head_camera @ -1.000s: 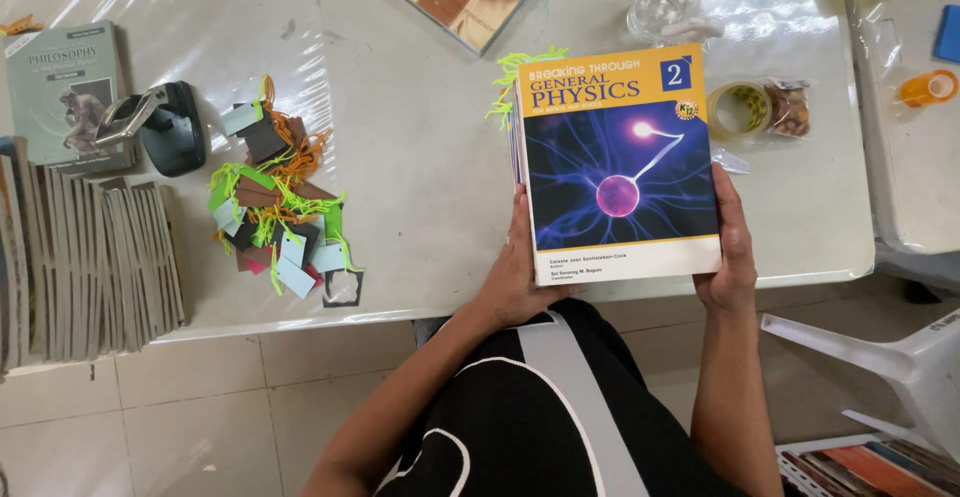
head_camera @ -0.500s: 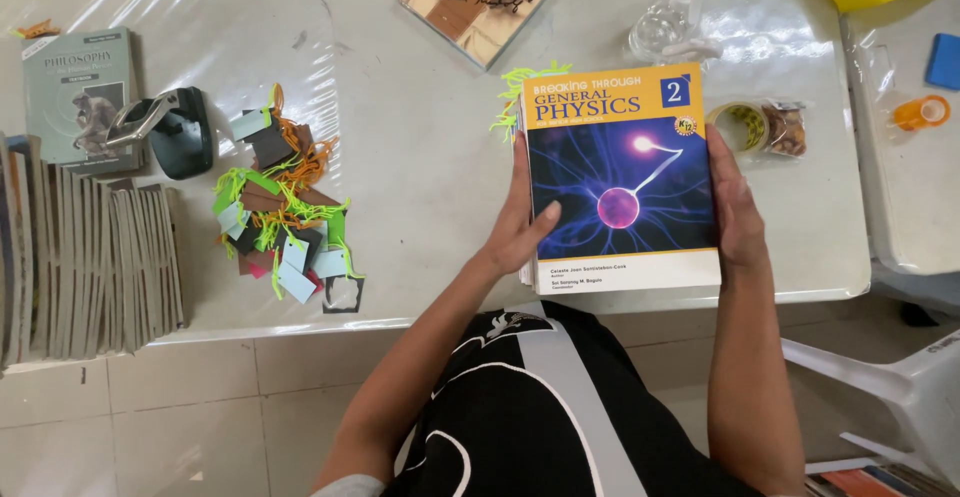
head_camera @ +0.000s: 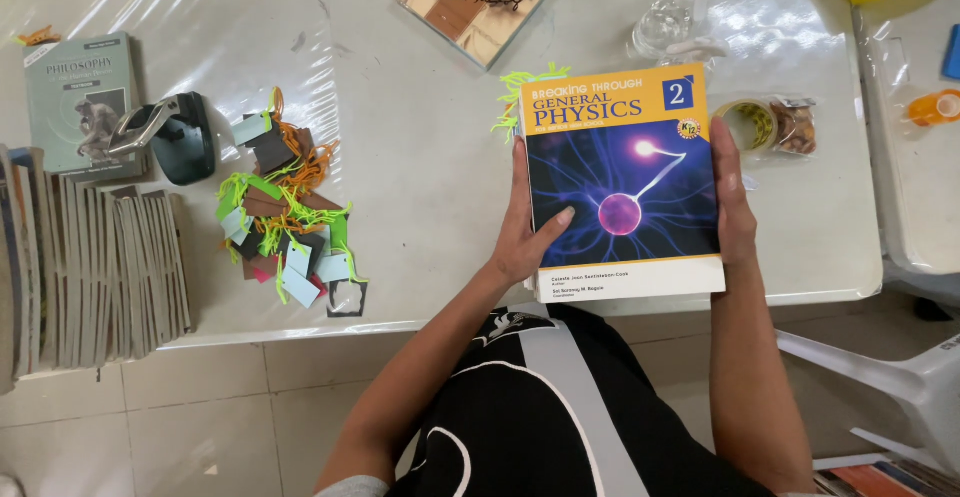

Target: Attach color-coded tags to textbooks for library organization.

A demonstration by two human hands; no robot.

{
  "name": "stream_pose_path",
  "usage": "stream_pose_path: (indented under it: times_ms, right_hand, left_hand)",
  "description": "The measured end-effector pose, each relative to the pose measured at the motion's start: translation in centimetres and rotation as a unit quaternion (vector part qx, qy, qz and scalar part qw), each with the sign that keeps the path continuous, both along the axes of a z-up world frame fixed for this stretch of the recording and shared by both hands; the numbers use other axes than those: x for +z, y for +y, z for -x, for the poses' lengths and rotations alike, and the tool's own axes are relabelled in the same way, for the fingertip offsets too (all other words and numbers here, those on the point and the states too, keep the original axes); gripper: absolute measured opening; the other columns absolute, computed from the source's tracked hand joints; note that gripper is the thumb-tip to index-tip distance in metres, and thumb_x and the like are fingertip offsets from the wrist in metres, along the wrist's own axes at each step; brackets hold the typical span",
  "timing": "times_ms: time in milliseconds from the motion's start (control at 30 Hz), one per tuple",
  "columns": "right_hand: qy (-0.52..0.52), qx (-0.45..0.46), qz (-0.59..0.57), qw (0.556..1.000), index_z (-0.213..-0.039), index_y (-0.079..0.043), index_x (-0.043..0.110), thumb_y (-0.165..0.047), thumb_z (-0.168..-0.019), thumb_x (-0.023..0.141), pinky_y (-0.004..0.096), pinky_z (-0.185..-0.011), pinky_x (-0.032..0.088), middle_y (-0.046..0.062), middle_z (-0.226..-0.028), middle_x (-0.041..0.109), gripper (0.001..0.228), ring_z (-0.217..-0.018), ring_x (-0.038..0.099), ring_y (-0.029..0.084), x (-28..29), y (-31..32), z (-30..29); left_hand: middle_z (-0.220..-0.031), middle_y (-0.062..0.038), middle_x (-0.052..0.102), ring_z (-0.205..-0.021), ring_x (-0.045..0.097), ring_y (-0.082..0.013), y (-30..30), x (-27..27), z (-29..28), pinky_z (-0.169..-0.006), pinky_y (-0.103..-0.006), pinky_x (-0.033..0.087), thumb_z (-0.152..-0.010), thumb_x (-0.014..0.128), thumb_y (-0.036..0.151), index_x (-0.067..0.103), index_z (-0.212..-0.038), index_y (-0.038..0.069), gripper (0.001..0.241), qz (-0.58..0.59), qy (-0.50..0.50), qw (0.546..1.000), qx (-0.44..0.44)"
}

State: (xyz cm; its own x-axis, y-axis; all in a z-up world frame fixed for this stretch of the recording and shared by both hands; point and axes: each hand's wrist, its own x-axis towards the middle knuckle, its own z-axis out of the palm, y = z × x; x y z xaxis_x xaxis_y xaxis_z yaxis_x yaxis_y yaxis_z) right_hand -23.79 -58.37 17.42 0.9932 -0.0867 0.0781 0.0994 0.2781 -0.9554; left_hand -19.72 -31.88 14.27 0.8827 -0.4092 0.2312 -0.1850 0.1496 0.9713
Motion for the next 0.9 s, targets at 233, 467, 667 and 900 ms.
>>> stream_pose_path:
  times_ms: [233,467,667,900]
  right_hand:
    - [0.005,0.017,0.013,1.000,-0.168,-0.004,0.012,-0.048,-0.109,0.040,0.037,-0.133,0.012,0.013,-0.175,0.018,0.079,-0.161,0.019,0.023,-0.4,-0.6,0.0]
    - [0.009,0.013,0.042,0.999,-0.168,-0.003,0.013,-0.050,-0.107,0.042,0.037,-0.132,0.012,0.014,-0.174,0.019,0.083,-0.161,0.020,0.025,-0.4,-0.6,-0.1]
    - [0.017,-0.008,0.135,0.991,-0.166,0.000,0.022,-0.043,-0.105,0.050,0.036,-0.130,0.017,0.016,-0.170,0.030,0.080,-0.158,0.027,0.026,-2.0,-2.2,0.2]
    - [-0.042,-0.147,0.628,0.763,-0.140,0.004,0.062,-0.020,-0.106,0.076,0.047,-0.107,0.049,0.026,-0.131,0.066,0.044,-0.127,0.061,0.040,4.8,-1.6,3.0]
  left_hand:
    - [-0.177,-0.020,-0.016,-0.166,-0.012,-0.0277,0.0,-0.7,-0.1,-0.135,-0.0415,-0.003,-0.095,0.067,0.012,-0.015,-0.165,0.001,0.108,-0.010,-0.012,1.000,0.010]
    - [-0.177,-0.020,-0.014,-0.166,-0.011,-0.0272,-0.1,-0.8,-0.1,-0.135,-0.0407,-0.003,-0.097,0.062,0.008,-0.012,-0.166,0.001,0.101,-0.001,-0.024,1.000,0.014]
    - [-0.178,-0.018,-0.014,-0.166,-0.012,-0.0260,-0.1,-1.1,0.0,-0.135,-0.0394,-0.003,-0.102,0.054,0.006,-0.010,-0.166,0.000,0.090,0.016,-0.024,1.000,0.013]
    - [-0.172,-0.020,0.016,-0.157,0.023,-0.0286,1.4,0.6,1.6,-0.129,-0.0403,0.021,-0.107,0.052,0.011,0.009,-0.164,-0.002,0.073,-0.057,0.003,0.994,0.093]
